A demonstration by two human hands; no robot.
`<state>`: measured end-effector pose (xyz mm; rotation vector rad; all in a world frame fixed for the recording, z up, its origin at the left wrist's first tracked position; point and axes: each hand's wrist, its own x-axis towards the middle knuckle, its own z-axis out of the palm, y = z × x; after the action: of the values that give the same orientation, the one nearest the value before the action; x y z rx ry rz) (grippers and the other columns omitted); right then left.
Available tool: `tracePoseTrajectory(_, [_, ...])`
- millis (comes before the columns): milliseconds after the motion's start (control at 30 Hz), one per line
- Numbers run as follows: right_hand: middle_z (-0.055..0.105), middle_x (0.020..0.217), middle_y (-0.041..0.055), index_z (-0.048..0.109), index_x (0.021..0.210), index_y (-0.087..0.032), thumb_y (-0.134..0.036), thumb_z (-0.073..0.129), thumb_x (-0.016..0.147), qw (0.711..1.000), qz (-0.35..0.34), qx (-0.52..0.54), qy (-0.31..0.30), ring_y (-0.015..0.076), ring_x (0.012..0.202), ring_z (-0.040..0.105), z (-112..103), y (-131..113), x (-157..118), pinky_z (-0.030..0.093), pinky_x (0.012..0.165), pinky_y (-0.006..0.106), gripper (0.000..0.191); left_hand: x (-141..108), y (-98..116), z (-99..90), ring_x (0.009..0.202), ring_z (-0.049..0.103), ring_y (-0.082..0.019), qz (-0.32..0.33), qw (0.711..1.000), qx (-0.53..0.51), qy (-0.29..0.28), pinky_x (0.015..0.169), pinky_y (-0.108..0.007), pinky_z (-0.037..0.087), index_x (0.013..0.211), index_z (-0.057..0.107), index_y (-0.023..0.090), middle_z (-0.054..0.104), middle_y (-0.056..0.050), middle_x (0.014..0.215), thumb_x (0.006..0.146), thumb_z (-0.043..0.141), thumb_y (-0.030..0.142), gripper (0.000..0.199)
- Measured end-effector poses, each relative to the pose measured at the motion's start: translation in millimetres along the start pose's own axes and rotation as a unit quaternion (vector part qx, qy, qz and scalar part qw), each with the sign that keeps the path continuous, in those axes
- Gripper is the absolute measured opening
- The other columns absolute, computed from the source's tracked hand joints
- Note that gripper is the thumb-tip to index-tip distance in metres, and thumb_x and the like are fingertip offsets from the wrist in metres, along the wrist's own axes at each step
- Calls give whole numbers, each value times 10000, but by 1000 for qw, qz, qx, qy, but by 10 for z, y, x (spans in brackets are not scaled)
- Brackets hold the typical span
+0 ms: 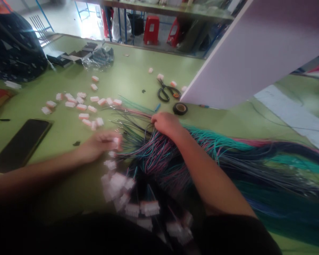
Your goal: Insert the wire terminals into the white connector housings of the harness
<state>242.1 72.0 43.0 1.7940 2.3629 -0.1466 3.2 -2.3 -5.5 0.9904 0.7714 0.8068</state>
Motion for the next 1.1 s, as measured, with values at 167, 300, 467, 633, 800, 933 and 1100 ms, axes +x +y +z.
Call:
tracePoseTrajectory(167, [683,1078,62,699,972,-231,-161,413,814,999,-2,-37,19,214,911,616,23,-65,12,395,623,290,334,-3,6,8,591,633,-98,-9,1000,-1,2,623,-227,503,809,653,144,670,27,653,661,734,143,168])
tracePoseTrajectory(300, [693,1036,78,657,1041,-205,-163,396,821,998,24,-34,46,225,892,625,67,-63,20,380,613,296,344,-9,23,30,563,624,-88,-9,1000,-13,7,600,-211,498,801,652,141,670,32,638,635,755,150,196])
tracePoseTrajectory(467, [677,1069,65,660,1023,-216,-162,405,809,997,9,-35,66,224,917,612,82,-70,21,365,605,291,337,-10,28,33,559,620,-90,-17,1000,-5,8,612,-229,503,814,638,142,664,40,635,637,749,158,210])
tracePoseTrajectory(633, [691,980,101,649,998,-166,-168,404,809,995,12,-71,71,236,862,614,103,-136,23,340,586,298,310,-9,18,24,574,624,-97,-25,1000,-1,9,612,-235,498,829,627,143,659,38,640,657,716,135,194])
tracePoseTrajectory(800, [684,949,132,605,1053,-112,-148,377,814,994,5,-68,87,233,787,607,138,-172,-12,320,579,301,332,-15,34,33,568,624,-92,-29,999,-2,17,599,-225,494,833,623,140,661,37,646,656,703,106,197])
tracePoseTrajectory(933, [670,921,118,617,965,-126,-102,417,747,992,-66,-19,105,208,788,576,192,-123,16,353,645,293,297,-13,41,44,552,618,-87,-35,999,-6,15,594,-218,490,793,615,133,655,35,632,655,703,111,165])
tracePoseTrajectory(1100, [658,867,107,635,835,-136,-73,432,678,983,-141,27,116,203,815,560,264,-56,91,394,737,299,264,-4,27,44,554,623,-93,-41,999,-21,16,579,-215,486,830,615,143,660,33,638,641,717,119,217])
